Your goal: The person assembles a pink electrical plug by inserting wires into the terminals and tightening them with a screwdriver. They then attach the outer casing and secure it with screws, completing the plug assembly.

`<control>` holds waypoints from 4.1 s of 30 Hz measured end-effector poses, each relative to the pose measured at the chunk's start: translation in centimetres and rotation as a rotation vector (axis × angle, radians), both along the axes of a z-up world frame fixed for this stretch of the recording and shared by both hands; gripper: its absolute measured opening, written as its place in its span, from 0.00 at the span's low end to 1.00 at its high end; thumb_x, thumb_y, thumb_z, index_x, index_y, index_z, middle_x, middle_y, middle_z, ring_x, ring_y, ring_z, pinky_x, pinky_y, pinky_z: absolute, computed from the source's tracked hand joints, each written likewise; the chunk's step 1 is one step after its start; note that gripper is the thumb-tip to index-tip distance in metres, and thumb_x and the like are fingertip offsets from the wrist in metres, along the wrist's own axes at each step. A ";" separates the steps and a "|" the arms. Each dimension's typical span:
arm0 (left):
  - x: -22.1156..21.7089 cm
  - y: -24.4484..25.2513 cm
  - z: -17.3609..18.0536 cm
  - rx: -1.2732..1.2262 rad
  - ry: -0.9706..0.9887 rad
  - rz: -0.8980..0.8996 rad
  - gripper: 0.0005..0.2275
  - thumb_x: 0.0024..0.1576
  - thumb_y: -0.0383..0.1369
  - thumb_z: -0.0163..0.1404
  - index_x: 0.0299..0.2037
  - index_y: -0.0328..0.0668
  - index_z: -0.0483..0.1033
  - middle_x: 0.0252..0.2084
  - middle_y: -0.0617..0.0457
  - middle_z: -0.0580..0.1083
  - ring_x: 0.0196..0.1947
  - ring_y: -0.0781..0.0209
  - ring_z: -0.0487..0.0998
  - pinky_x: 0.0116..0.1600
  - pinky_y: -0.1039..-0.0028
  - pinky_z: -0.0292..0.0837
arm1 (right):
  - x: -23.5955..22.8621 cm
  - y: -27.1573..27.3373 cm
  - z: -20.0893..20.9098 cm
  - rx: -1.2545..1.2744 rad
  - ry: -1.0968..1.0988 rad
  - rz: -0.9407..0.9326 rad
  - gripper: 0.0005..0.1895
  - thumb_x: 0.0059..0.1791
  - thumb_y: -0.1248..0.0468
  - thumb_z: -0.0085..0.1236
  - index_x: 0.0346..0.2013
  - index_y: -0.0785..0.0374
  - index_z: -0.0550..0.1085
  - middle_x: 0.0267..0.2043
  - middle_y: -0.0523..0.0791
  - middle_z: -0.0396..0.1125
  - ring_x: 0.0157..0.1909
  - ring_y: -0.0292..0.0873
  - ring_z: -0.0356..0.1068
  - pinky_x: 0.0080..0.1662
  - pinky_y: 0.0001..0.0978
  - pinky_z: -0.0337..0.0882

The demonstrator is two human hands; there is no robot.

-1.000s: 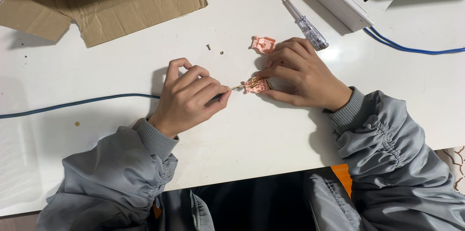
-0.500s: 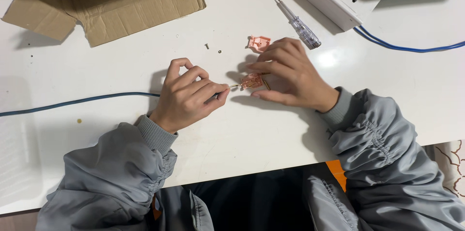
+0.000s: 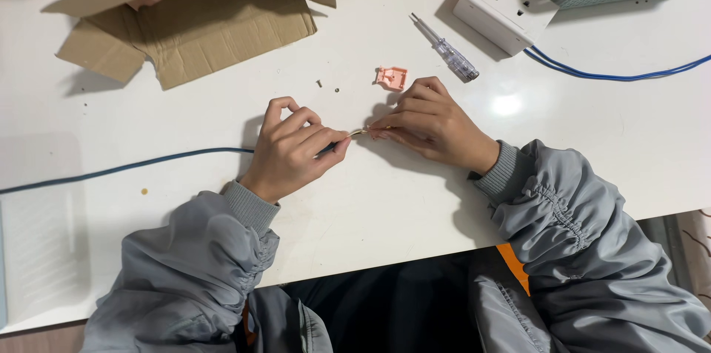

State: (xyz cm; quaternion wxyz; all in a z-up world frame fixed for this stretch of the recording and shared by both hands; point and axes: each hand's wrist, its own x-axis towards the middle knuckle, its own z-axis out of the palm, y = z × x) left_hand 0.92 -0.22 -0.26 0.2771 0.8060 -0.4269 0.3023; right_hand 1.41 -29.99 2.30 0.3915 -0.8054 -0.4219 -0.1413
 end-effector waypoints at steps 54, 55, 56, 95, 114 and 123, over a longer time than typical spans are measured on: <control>3.9 1.6 1.2 0.034 0.007 0.358 0.12 0.77 0.27 0.53 0.67 0.34 0.84 0.64 0.41 0.85 0.70 0.42 0.80 0.75 0.49 0.61 | 1.8 -6.3 1.5 -0.285 0.006 -0.131 0.03 0.53 0.62 0.74 0.41 0.54 0.87 0.43 0.44 0.72 0.41 0.47 0.67 0.53 0.43 0.66; 3.5 0.8 1.0 0.036 0.011 0.351 0.12 0.77 0.27 0.53 0.67 0.34 0.84 0.64 0.41 0.85 0.70 0.42 0.80 0.75 0.49 0.61 | 1.8 -6.4 1.4 -0.285 0.012 -0.137 0.03 0.53 0.62 0.74 0.41 0.54 0.87 0.43 0.44 0.72 0.41 0.47 0.67 0.53 0.43 0.66; 3.1 -0.1 0.7 0.033 0.010 0.294 0.10 0.74 0.26 0.56 0.63 0.38 0.86 0.61 0.46 0.85 0.65 0.44 0.81 0.73 0.48 0.61 | 1.8 -6.5 1.4 -0.295 0.013 -0.133 0.03 0.53 0.62 0.74 0.41 0.54 0.87 0.42 0.45 0.72 0.41 0.47 0.68 0.52 0.43 0.66; -2.0 -10.0 1.7 0.123 0.208 0.112 0.10 0.68 0.38 0.62 0.55 0.46 0.83 0.44 0.53 0.76 0.52 0.51 0.78 0.63 0.49 0.65 | 1.9 -5.9 0.6 -0.066 0.400 -0.292 0.06 0.56 0.63 0.71 0.44 0.62 0.85 0.35 0.47 0.79 0.38 0.47 0.79 0.46 0.41 0.77; -1.4 -9.7 0.7 -0.187 0.497 -0.019 0.05 0.65 0.29 0.66 0.46 0.48 0.84 0.42 0.58 0.85 0.49 0.55 0.85 0.52 0.69 0.77 | 1.9 -5.2 1.3 0.149 0.249 -0.341 0.06 0.62 0.70 0.67 0.52 0.62 0.87 0.40 0.47 0.77 0.40 0.46 0.78 0.46 0.37 0.77; 0.5 -8.3 0.8 -0.711 0.823 -0.054 0.08 0.70 0.27 0.61 0.56 0.38 0.87 0.43 0.51 0.85 0.45 0.68 0.79 0.53 0.75 0.75 | 0.7 -2.1 0.0 0.251 0.299 -0.343 0.10 0.56 0.76 0.68 0.51 0.64 0.88 0.42 0.48 0.83 0.43 0.48 0.83 0.48 0.39 0.81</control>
